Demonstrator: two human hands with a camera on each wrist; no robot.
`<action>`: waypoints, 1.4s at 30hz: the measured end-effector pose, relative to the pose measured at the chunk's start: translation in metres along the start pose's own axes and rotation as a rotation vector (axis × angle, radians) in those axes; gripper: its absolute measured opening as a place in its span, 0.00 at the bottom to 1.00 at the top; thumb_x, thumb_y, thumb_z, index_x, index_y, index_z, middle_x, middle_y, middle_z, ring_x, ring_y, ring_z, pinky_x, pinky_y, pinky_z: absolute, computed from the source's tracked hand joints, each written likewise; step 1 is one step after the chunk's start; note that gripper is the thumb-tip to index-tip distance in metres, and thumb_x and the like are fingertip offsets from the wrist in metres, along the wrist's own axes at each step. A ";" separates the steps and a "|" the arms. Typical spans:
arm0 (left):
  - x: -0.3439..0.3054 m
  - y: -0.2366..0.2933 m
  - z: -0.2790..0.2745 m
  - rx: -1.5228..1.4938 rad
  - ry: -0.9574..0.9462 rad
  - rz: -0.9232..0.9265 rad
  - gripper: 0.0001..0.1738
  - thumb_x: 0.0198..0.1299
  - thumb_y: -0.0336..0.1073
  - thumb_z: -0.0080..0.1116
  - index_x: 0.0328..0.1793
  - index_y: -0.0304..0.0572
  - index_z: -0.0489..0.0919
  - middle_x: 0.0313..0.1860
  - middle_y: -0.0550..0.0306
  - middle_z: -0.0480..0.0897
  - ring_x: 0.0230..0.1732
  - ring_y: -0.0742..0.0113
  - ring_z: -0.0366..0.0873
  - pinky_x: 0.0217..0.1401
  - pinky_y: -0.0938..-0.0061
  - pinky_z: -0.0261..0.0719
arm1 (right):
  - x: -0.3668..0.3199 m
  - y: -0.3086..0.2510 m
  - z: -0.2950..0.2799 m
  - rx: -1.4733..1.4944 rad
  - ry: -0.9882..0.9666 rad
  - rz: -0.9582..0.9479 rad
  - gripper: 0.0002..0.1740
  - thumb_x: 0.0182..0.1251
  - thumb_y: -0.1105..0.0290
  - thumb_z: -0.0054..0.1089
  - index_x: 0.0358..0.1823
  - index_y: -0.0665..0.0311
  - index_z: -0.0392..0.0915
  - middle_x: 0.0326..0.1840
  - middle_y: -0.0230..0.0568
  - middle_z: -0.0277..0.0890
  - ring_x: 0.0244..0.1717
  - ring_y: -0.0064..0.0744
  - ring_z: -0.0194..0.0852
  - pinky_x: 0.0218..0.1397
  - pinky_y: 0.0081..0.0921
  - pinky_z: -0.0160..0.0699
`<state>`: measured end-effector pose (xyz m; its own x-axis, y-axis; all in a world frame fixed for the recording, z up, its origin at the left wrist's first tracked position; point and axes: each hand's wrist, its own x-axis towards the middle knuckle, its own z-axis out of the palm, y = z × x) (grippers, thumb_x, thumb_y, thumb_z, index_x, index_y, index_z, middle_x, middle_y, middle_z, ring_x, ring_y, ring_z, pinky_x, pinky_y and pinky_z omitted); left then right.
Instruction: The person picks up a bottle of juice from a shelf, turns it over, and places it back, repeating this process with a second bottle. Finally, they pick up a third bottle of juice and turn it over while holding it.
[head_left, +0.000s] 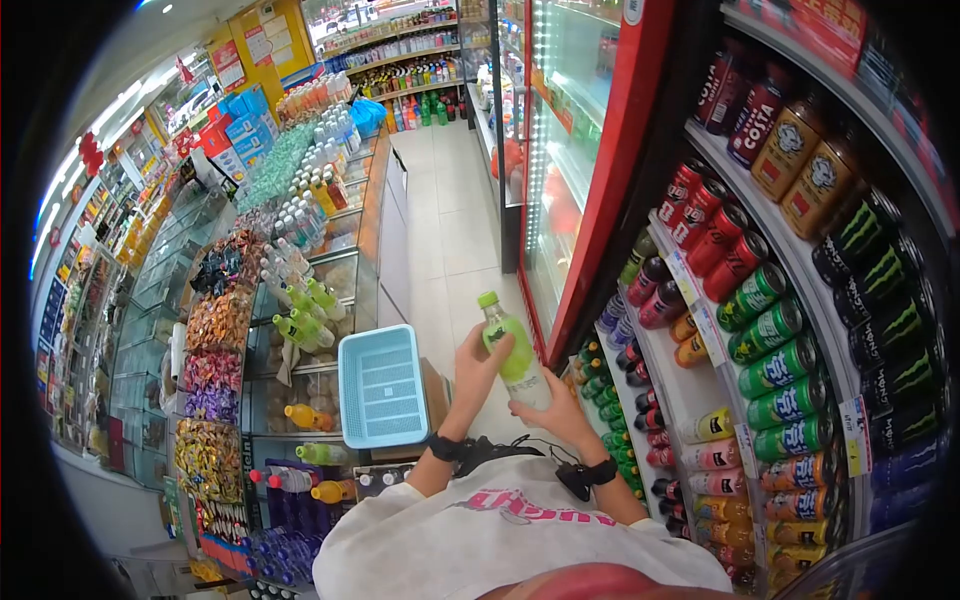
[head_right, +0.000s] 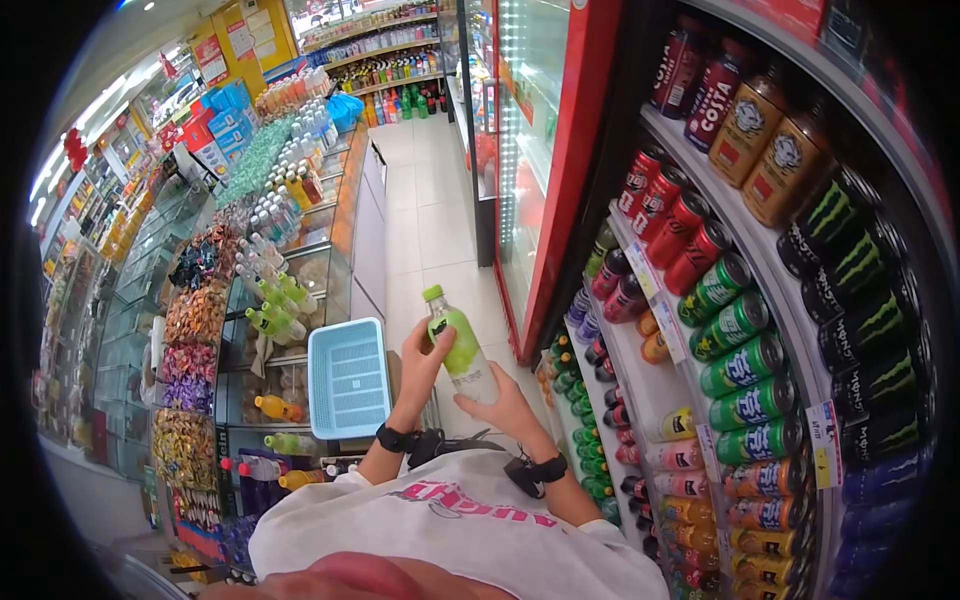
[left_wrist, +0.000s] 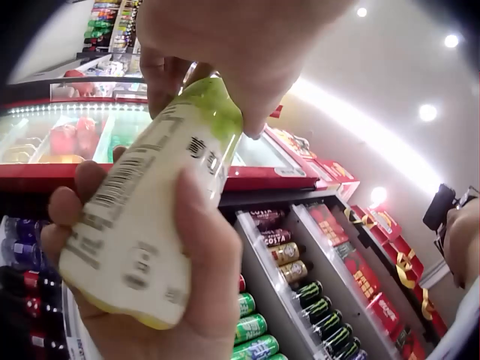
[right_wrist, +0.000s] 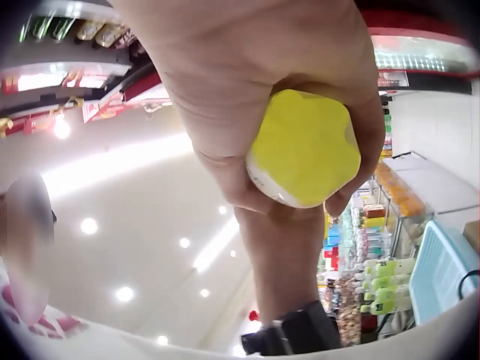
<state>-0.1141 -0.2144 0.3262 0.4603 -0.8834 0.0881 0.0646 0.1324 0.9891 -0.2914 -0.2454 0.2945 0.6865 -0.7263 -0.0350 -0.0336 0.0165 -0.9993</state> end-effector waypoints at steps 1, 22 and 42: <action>-0.004 -0.004 0.011 -0.055 -0.084 -0.009 0.30 0.71 0.39 0.67 0.73 0.32 0.71 0.51 0.54 0.84 0.49 0.72 0.81 0.56 0.74 0.81 | -0.007 -0.002 -0.006 0.121 -0.013 0.027 0.32 0.65 0.62 0.76 0.64 0.71 0.72 0.47 0.43 0.85 0.45 0.35 0.89 0.50 0.27 0.86; -0.109 0.002 0.103 0.063 -0.253 -0.197 0.37 0.73 0.52 0.62 0.78 0.38 0.65 0.43 0.57 0.82 0.20 0.80 0.73 0.17 0.83 0.67 | -0.111 -0.015 -0.061 0.413 -0.029 0.007 0.29 0.74 0.65 0.67 0.70 0.69 0.68 0.55 0.39 0.81 0.51 0.27 0.84 0.54 0.25 0.83; -0.052 -0.006 0.073 -0.127 -0.268 0.045 0.30 0.72 0.41 0.66 0.73 0.31 0.71 0.62 0.50 0.83 0.65 0.65 0.78 0.72 0.66 0.71 | -0.066 -0.037 -0.031 -0.022 0.131 -0.092 0.32 0.62 0.67 0.80 0.65 0.67 0.74 0.57 0.39 0.81 0.57 0.26 0.80 0.60 0.29 0.81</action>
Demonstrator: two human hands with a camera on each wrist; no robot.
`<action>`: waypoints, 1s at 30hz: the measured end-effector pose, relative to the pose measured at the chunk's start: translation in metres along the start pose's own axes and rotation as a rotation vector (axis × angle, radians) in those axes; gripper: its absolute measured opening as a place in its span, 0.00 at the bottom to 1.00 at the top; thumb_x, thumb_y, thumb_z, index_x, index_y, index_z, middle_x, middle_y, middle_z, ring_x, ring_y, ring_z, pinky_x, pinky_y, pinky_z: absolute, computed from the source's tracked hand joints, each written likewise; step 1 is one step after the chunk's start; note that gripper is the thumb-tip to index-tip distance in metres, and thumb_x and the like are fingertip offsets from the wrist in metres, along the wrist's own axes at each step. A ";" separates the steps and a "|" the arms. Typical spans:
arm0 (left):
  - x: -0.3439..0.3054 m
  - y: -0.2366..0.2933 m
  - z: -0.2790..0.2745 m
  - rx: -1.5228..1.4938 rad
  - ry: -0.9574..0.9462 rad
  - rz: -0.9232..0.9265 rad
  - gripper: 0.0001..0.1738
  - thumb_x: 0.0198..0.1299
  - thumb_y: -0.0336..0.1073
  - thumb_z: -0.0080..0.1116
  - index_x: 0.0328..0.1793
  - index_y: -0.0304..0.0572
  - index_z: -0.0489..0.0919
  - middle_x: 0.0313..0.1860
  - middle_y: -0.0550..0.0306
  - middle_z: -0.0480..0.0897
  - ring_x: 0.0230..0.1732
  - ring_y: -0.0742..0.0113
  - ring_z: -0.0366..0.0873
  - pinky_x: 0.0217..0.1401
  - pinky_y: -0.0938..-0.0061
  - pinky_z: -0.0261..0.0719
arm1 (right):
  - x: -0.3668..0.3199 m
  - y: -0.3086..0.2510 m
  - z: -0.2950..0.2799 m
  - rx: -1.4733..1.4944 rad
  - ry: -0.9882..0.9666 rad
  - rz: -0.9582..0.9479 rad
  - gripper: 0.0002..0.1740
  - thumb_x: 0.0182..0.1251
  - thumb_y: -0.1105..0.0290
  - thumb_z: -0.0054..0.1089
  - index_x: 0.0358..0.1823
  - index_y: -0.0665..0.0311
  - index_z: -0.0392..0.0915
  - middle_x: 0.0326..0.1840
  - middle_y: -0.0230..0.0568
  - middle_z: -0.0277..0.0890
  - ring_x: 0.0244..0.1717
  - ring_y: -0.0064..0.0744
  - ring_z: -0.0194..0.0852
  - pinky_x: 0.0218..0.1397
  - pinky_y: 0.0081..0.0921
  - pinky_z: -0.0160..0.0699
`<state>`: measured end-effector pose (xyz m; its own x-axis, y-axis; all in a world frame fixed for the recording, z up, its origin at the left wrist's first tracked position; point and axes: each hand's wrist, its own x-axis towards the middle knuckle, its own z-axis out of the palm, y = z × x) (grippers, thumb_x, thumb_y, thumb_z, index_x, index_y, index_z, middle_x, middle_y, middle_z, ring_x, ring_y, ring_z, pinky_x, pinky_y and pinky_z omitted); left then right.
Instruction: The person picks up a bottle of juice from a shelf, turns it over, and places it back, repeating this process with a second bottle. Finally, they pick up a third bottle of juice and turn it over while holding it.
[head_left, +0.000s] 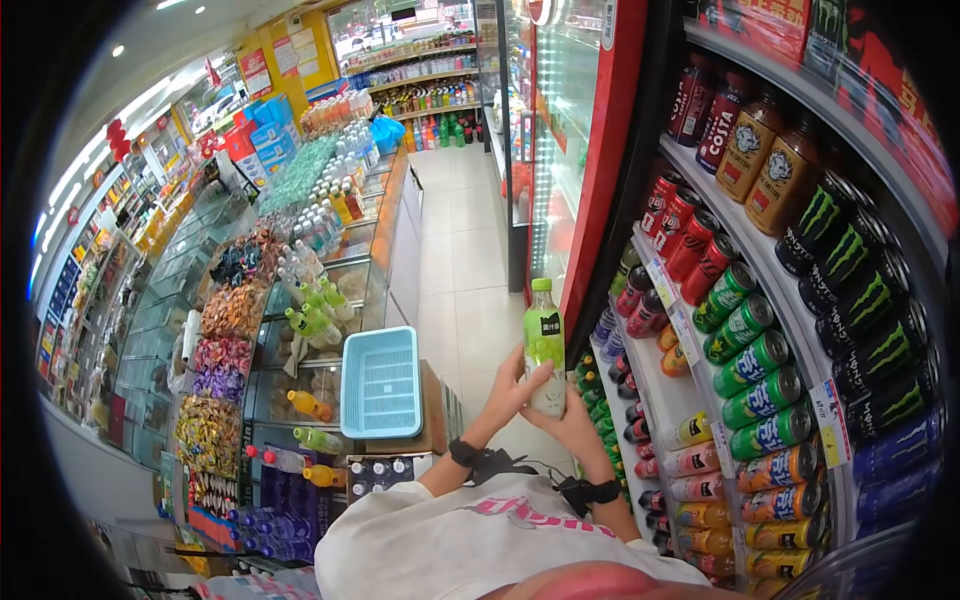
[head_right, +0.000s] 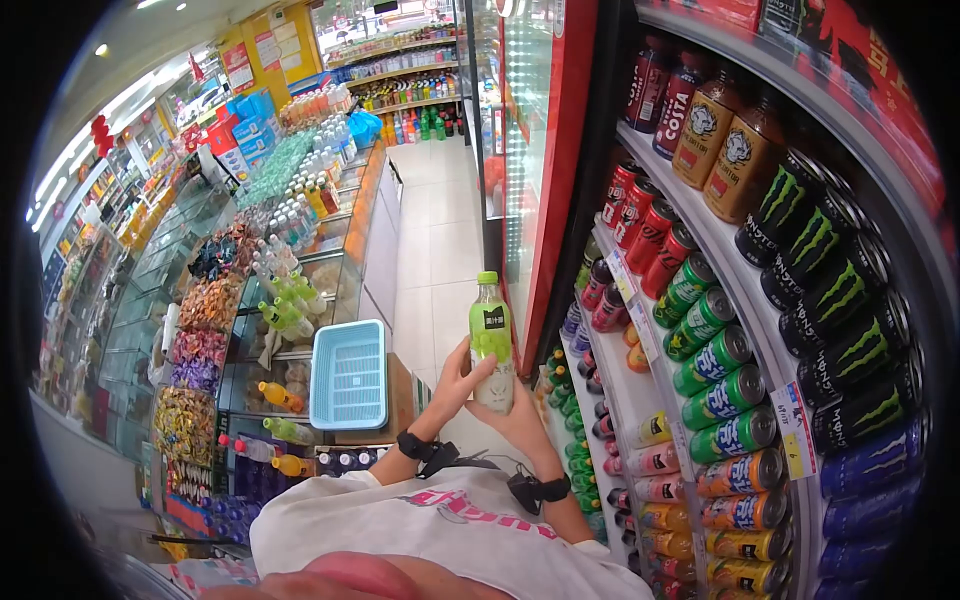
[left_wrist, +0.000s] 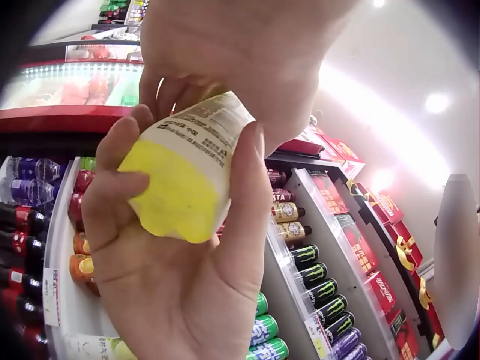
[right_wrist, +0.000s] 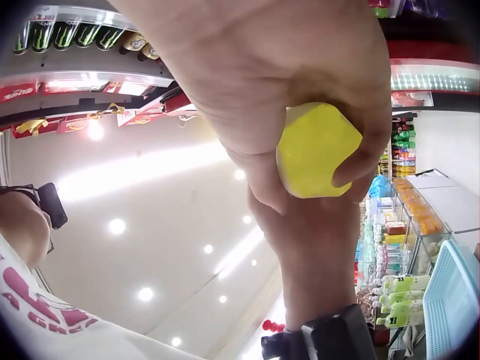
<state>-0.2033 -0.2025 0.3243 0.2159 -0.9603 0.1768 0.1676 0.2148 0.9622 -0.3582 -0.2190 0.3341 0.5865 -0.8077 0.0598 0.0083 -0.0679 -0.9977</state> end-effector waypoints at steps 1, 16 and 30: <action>0.001 0.002 -0.002 0.004 -0.013 -0.012 0.30 0.72 0.42 0.66 0.72 0.31 0.71 0.61 0.49 0.83 0.64 0.65 0.78 0.71 0.66 0.72 | 0.001 0.003 0.001 0.015 -0.018 0.012 0.32 0.62 0.68 0.80 0.64 0.68 0.74 0.57 0.39 0.81 0.56 0.26 0.81 0.59 0.29 0.81; 0.018 0.004 -0.017 -0.322 0.019 -0.099 0.29 0.70 0.42 0.64 0.69 0.33 0.67 0.47 0.41 0.88 0.55 0.53 0.86 0.62 0.61 0.83 | 0.005 0.012 0.002 -0.500 0.170 -0.226 0.40 0.56 0.64 0.81 0.66 0.68 0.69 0.56 0.55 0.81 0.58 0.48 0.84 0.59 0.38 0.81; 0.022 0.004 -0.003 -1.065 0.168 -0.588 0.25 0.68 0.48 0.63 0.58 0.34 0.75 0.44 0.46 0.84 0.57 0.49 0.84 0.61 0.60 0.86 | -0.009 -0.017 -0.015 -0.541 -0.017 -0.112 0.41 0.50 0.49 0.88 0.52 0.71 0.74 0.40 0.51 0.87 0.40 0.40 0.91 0.42 0.34 0.86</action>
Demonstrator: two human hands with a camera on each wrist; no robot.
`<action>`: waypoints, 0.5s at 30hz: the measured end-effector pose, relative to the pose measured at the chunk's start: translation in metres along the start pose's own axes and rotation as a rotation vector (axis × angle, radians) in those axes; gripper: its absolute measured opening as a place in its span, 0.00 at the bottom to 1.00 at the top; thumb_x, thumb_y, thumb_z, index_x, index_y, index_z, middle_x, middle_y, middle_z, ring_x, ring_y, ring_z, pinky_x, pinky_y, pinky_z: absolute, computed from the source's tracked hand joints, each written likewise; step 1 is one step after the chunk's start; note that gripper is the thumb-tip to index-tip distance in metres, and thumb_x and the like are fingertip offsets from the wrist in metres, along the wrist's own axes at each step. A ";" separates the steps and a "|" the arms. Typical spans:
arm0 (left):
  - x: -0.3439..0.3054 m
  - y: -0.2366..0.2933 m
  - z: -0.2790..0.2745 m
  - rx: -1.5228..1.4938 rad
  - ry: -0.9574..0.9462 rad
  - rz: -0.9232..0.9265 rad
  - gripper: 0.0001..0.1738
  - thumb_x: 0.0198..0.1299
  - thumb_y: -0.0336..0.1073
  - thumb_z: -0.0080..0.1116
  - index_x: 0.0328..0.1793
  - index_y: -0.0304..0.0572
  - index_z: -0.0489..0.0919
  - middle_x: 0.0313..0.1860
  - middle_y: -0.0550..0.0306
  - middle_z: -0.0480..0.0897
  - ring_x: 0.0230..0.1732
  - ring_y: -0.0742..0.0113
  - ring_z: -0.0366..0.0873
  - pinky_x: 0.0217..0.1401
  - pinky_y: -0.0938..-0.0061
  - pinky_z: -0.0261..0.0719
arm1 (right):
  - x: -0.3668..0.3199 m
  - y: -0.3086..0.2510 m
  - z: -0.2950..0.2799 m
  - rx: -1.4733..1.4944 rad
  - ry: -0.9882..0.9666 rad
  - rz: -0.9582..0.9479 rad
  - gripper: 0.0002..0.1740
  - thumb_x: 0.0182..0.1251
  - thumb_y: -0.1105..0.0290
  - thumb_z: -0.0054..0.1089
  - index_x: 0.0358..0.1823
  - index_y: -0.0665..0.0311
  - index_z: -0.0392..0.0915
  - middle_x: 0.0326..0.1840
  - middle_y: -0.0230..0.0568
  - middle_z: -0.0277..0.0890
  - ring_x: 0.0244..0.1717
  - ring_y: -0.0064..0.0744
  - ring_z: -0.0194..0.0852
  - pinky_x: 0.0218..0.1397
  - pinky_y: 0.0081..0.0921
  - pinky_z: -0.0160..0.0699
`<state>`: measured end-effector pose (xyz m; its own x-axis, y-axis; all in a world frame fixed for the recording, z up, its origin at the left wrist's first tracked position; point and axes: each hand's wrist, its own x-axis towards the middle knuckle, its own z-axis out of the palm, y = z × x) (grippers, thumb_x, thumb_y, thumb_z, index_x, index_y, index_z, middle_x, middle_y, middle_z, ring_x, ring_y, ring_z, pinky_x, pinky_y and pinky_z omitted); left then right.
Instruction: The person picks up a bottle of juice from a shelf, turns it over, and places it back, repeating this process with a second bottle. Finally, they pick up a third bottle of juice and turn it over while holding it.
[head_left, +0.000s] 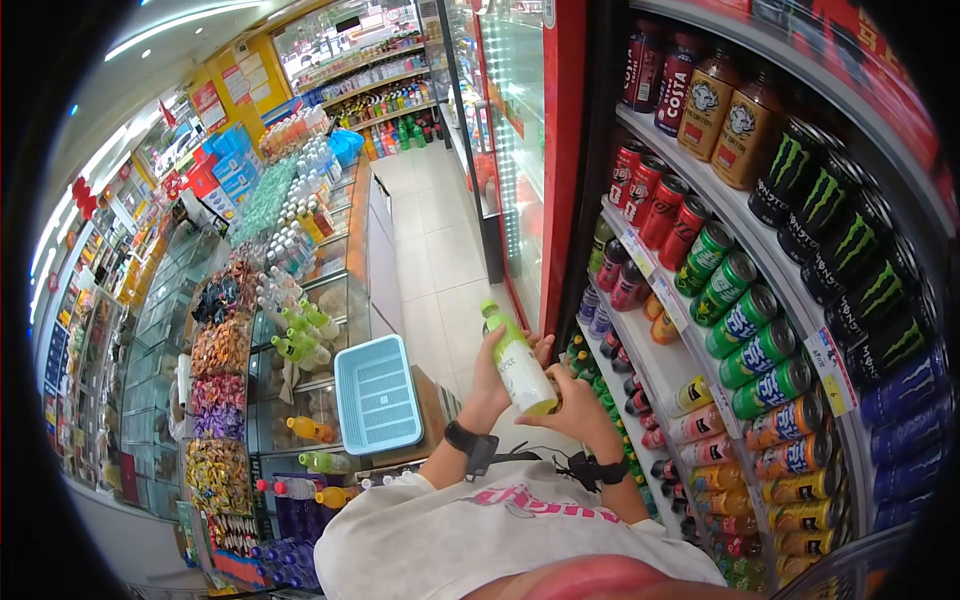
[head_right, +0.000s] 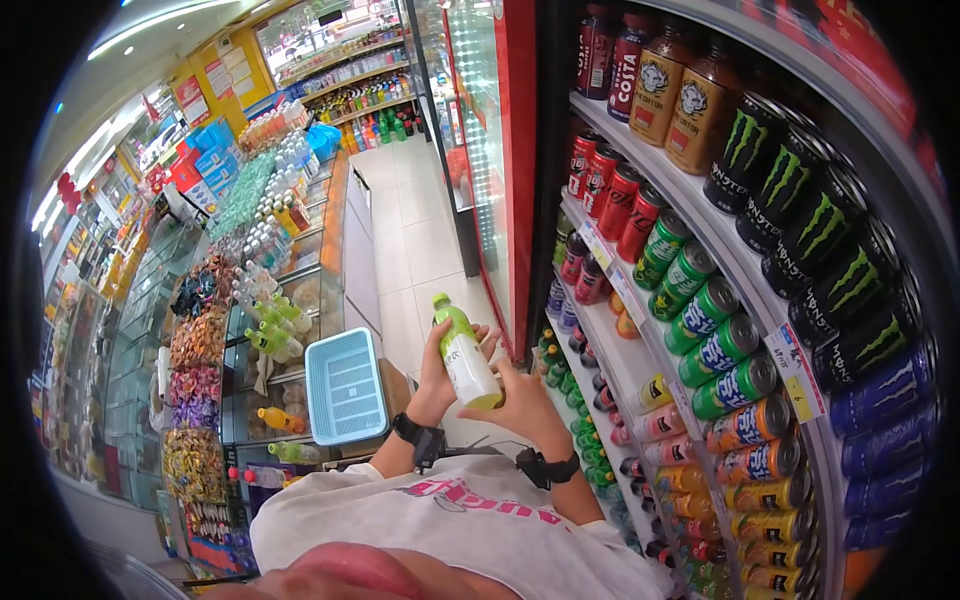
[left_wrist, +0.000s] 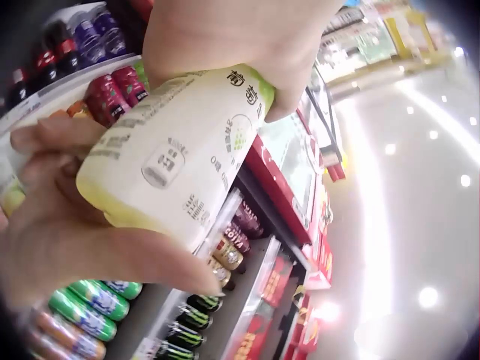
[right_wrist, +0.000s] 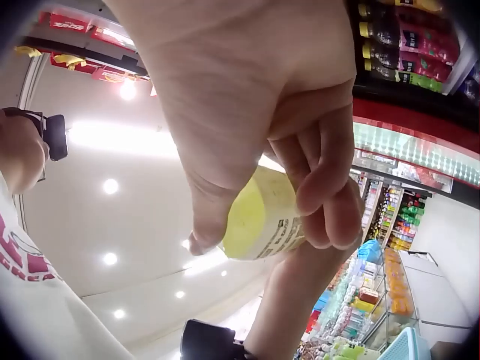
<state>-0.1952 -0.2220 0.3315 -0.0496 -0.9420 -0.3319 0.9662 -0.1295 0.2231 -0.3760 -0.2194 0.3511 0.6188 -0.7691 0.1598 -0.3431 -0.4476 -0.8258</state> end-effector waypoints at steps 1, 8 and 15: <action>0.001 -0.001 0.005 -0.049 0.068 -0.038 0.25 0.68 0.47 0.64 0.58 0.33 0.75 0.44 0.46 0.84 0.55 0.51 0.85 0.59 0.61 0.87 | 0.000 -0.001 -0.001 0.023 -0.021 0.025 0.40 0.52 0.50 0.86 0.53 0.72 0.75 0.39 0.51 0.88 0.39 0.39 0.91 0.42 0.33 0.86; 0.030 0.013 -0.046 -0.051 -0.041 -0.168 0.23 0.66 0.45 0.64 0.55 0.33 0.75 0.40 0.48 0.83 0.38 0.57 0.85 0.46 0.65 0.89 | -0.002 0.001 0.004 0.117 -0.141 0.099 0.34 0.65 0.55 0.78 0.62 0.74 0.76 0.38 0.49 0.89 0.35 0.33 0.90 0.41 0.29 0.85; 0.022 0.016 -0.030 0.103 0.022 -0.097 0.21 0.67 0.46 0.63 0.50 0.32 0.76 0.36 0.45 0.84 0.34 0.54 0.86 0.41 0.64 0.91 | -0.005 0.004 0.007 0.114 -0.137 0.044 0.33 0.65 0.59 0.78 0.62 0.74 0.76 0.38 0.47 0.89 0.34 0.30 0.89 0.41 0.27 0.85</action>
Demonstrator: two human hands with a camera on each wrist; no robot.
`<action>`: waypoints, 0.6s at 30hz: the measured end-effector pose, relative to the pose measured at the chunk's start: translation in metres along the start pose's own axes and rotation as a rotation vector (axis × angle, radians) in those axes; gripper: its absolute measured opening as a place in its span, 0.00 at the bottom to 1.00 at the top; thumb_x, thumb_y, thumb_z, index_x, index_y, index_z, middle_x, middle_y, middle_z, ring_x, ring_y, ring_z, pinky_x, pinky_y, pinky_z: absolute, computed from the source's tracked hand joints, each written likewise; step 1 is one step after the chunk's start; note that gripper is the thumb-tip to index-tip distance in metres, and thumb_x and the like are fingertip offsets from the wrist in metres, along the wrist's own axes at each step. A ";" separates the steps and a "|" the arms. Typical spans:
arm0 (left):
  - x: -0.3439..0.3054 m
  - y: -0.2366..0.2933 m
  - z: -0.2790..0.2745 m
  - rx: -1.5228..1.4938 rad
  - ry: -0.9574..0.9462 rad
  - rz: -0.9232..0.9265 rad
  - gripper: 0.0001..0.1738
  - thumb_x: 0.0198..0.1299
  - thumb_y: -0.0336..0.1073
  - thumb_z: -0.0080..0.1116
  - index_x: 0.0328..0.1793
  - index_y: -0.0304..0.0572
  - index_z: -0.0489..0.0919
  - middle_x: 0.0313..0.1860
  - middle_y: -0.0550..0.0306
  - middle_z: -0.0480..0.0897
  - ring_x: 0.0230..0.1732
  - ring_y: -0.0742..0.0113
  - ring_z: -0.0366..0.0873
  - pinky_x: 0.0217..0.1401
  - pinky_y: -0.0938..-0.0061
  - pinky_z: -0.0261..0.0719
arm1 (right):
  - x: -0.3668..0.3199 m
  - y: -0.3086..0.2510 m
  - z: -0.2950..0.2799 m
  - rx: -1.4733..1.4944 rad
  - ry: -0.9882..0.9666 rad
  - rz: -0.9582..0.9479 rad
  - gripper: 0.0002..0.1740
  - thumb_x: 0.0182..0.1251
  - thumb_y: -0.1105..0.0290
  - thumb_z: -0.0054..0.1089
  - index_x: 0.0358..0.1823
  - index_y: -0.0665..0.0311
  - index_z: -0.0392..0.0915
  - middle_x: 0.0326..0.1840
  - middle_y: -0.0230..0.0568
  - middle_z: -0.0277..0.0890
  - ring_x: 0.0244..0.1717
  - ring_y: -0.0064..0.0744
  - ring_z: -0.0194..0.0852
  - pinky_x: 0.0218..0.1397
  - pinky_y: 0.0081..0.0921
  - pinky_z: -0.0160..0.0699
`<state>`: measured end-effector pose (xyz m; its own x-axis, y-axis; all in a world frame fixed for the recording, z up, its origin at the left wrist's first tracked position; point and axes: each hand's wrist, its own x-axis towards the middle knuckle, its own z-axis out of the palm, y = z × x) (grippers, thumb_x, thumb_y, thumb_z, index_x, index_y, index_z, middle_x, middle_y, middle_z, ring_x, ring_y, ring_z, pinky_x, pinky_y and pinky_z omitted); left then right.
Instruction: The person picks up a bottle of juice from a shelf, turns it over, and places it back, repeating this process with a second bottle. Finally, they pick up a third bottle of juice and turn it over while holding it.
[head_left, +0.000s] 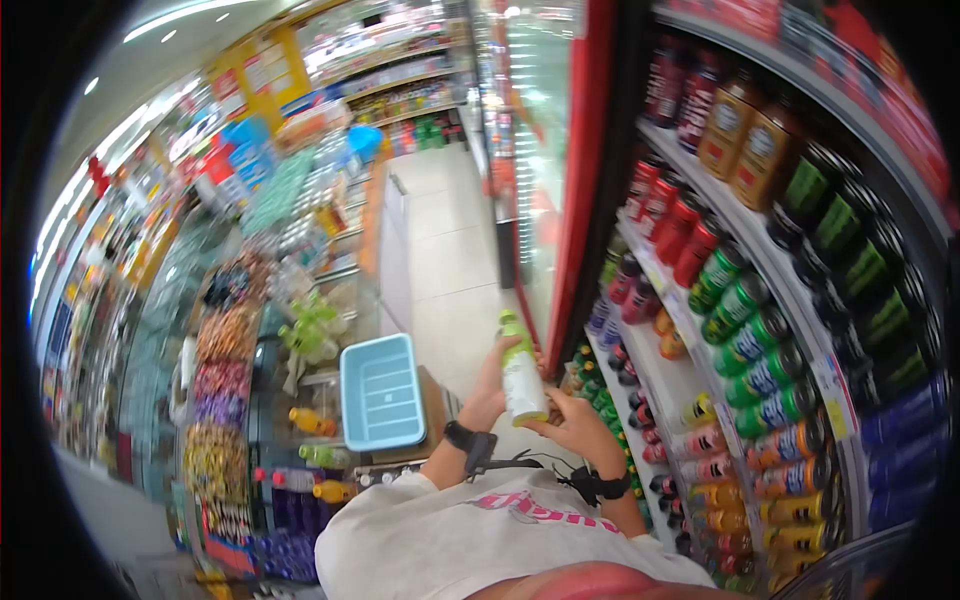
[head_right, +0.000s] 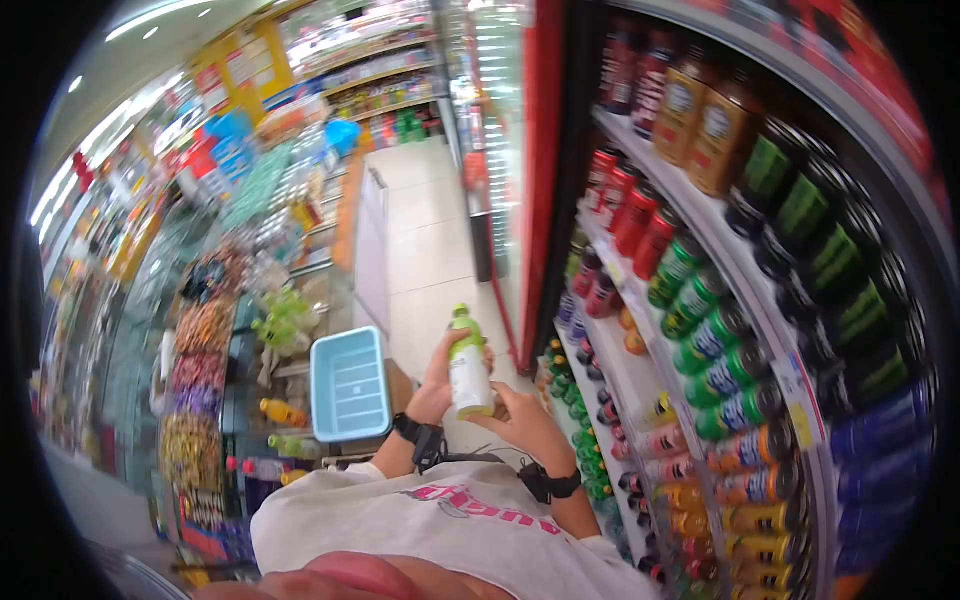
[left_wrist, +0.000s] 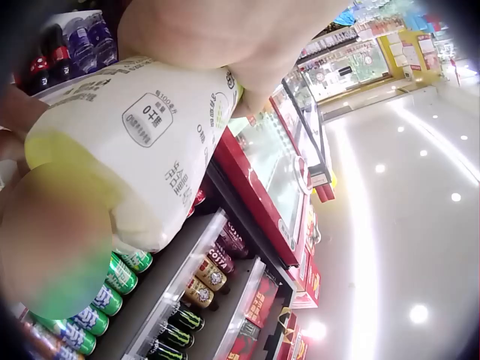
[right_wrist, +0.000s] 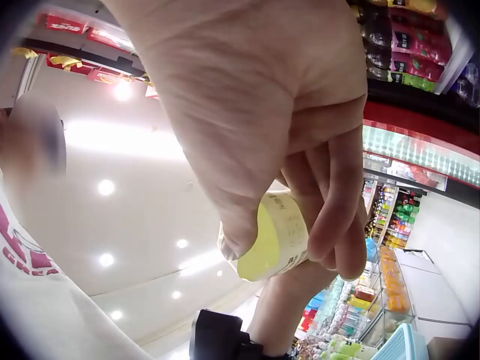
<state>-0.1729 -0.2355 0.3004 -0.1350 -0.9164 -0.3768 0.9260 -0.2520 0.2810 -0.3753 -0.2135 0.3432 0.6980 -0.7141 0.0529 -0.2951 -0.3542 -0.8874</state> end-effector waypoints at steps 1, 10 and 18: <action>0.004 0.000 -0.005 0.022 -0.026 0.012 0.21 0.67 0.46 0.64 0.50 0.32 0.77 0.36 0.44 0.85 0.33 0.53 0.87 0.40 0.64 0.92 | 0.002 -0.001 0.002 0.015 0.022 -0.004 0.32 0.64 0.61 0.78 0.62 0.74 0.77 0.38 0.47 0.89 0.34 0.29 0.89 0.40 0.26 0.85; -0.009 0.000 -0.001 0.054 0.012 -0.044 0.23 0.62 0.47 0.69 0.50 0.35 0.77 0.37 0.48 0.84 0.33 0.56 0.87 0.38 0.63 0.91 | 0.001 -0.001 0.009 0.101 -0.037 -0.089 0.25 0.58 0.76 0.74 0.56 0.77 0.77 0.38 0.46 0.89 0.33 0.27 0.89 0.37 0.23 0.86; -0.017 0.004 0.002 -0.030 0.090 -0.046 0.25 0.62 0.47 0.69 0.52 0.33 0.77 0.37 0.48 0.83 0.33 0.56 0.87 0.38 0.63 0.92 | 0.008 -0.002 0.012 0.062 -0.023 -0.130 0.26 0.55 0.76 0.74 0.55 0.76 0.76 0.34 0.48 0.88 0.33 0.31 0.91 0.39 0.26 0.88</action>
<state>-0.1673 -0.2215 0.3094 -0.1465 -0.8720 -0.4671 0.9298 -0.2826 0.2359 -0.3617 -0.2114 0.3401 0.7427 -0.6505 0.1589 -0.1610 -0.4038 -0.9006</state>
